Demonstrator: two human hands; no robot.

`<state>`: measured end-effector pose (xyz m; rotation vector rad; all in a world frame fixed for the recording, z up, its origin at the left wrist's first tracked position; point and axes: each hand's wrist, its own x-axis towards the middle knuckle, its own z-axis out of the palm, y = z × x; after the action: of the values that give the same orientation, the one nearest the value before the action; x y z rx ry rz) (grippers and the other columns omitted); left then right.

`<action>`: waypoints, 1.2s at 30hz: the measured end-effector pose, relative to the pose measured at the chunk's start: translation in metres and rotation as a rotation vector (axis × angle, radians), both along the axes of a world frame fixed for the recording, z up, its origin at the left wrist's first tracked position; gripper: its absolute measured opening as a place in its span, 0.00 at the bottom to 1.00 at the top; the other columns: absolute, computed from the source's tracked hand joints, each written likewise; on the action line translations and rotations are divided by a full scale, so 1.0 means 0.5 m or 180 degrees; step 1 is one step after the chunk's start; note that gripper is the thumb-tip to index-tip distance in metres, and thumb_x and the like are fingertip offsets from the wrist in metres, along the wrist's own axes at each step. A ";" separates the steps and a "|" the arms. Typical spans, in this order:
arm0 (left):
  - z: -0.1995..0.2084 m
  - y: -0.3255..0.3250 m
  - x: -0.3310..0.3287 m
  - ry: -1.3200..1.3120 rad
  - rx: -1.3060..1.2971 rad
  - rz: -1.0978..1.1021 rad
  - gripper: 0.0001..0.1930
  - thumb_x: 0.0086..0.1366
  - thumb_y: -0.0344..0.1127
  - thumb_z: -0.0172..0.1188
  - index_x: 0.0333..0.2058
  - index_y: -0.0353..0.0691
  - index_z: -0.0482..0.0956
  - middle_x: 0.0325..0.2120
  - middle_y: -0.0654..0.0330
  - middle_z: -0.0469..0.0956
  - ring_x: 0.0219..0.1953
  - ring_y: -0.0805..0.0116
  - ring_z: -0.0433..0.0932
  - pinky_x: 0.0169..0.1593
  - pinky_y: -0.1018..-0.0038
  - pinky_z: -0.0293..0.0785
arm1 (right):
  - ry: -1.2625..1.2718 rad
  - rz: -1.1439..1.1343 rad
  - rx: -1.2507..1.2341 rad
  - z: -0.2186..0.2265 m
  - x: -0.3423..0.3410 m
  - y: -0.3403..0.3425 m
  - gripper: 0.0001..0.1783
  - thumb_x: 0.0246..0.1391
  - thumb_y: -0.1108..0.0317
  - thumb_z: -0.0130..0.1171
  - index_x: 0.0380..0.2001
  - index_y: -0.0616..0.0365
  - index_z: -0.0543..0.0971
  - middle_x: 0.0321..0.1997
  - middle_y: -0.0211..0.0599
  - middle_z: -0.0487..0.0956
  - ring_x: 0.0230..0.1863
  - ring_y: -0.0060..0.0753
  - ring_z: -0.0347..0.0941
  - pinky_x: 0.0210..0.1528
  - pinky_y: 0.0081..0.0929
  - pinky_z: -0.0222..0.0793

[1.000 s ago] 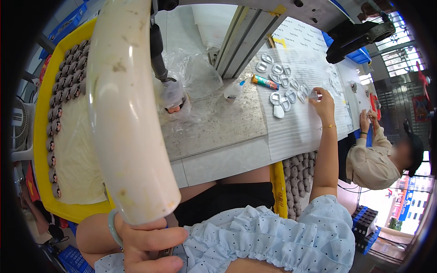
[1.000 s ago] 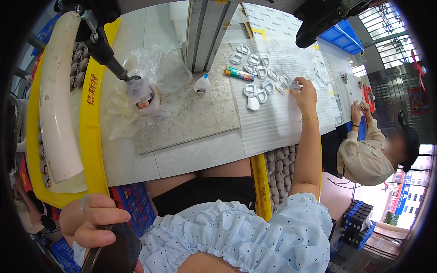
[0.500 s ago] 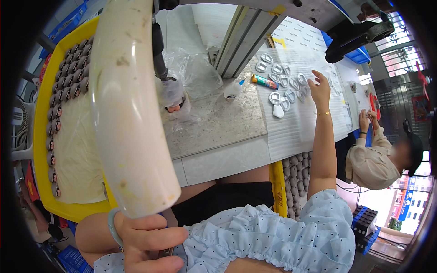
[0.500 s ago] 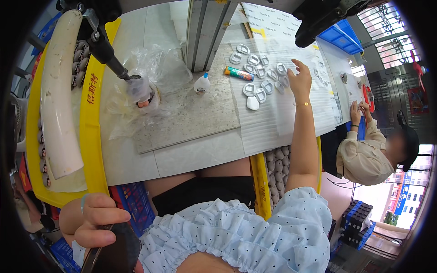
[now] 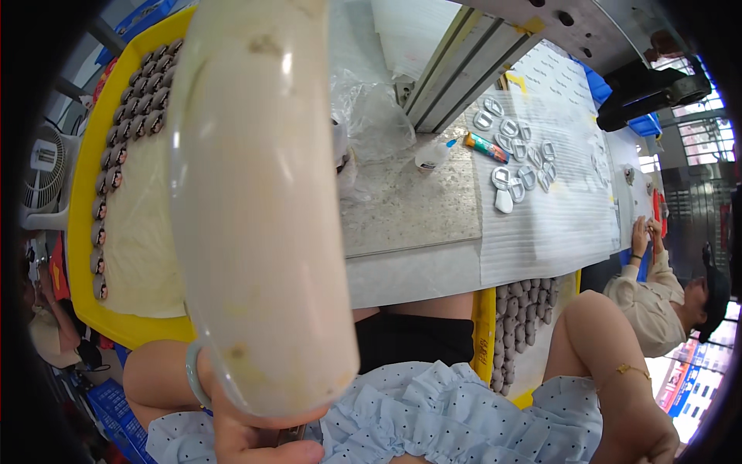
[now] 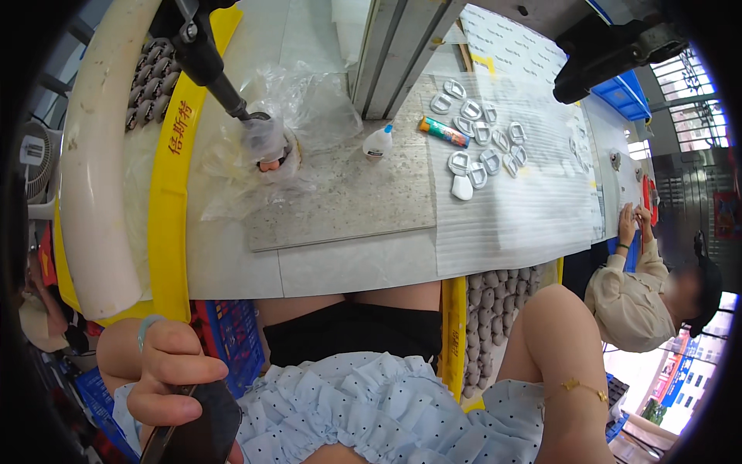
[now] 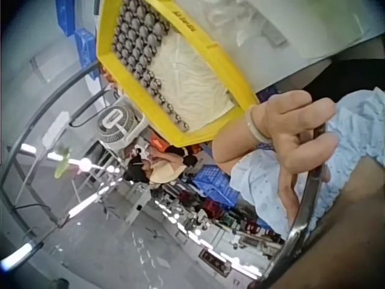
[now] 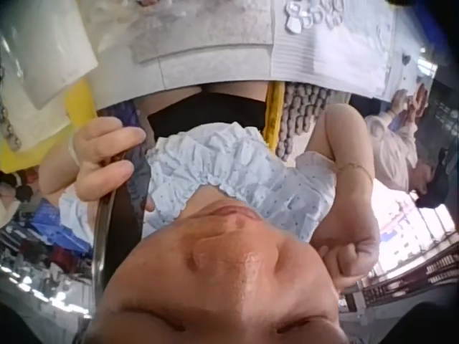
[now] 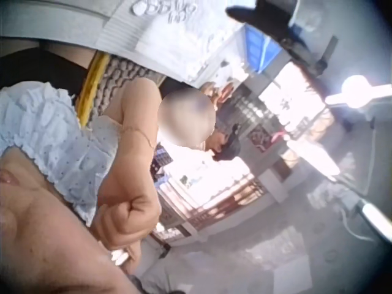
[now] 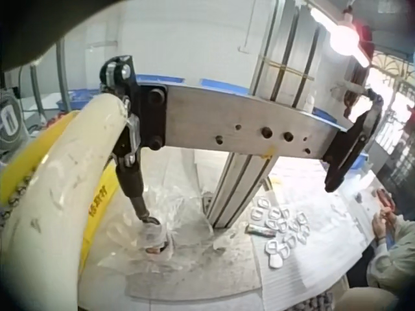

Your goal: The person applies glue into figurine heads from a bottle, attaches face inserts by hand, and presses them using a mechanical press. The person then arranges and glues small figurine components on the work table.

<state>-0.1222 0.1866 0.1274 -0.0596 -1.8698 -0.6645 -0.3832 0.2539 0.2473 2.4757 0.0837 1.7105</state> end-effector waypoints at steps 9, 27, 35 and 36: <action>0.000 0.010 0.002 0.0055 -0.0092 0.0170 0.22 0.47 0.49 0.69 0.39 0.57 0.68 0.40 0.67 0.63 0.26 0.66 0.74 0.23 0.75 0.54 | -0.0091 -0.0042 -0.0148 -0.011 0.014 0.006 0.15 0.42 0.70 0.50 0.10 0.52 0.57 0.12 0.18 0.54 0.13 0.12 0.47 0.18 0.15 0.37; 0.094 -0.011 -0.018 -0.0671 -0.0479 0.0670 0.19 0.61 0.35 0.54 0.47 0.45 0.58 0.32 0.54 0.71 0.26 0.50 0.78 0.34 0.63 0.71 | -0.1491 0.2557 0.4218 -0.087 0.092 -0.009 0.20 0.49 0.51 0.50 0.36 0.57 0.69 0.30 0.30 0.68 0.28 0.26 0.62 0.31 0.26 0.58; 0.138 0.027 0.017 -0.1609 0.1259 0.0140 0.14 0.60 0.33 0.49 0.43 0.33 0.63 0.41 0.35 0.70 0.39 0.50 0.70 0.46 0.61 0.67 | -0.0389 0.5475 0.5601 -0.117 0.126 -0.017 0.48 0.47 0.29 0.41 0.48 0.71 0.63 0.48 0.45 0.66 0.47 0.32 0.65 0.48 0.29 0.60; 0.137 0.033 0.026 -0.1632 0.1264 0.0238 0.14 0.60 0.33 0.49 0.43 0.33 0.63 0.41 0.35 0.70 0.39 0.50 0.70 0.46 0.61 0.67 | -0.0149 0.5770 0.6551 -0.104 0.112 -0.018 0.47 0.48 0.30 0.39 0.46 0.71 0.65 0.45 0.45 0.67 0.45 0.35 0.65 0.48 0.30 0.60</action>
<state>-0.1094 0.2034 0.1958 0.4759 -2.1689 -1.0586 -0.3271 0.2447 0.1955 3.6157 2.3465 3.7252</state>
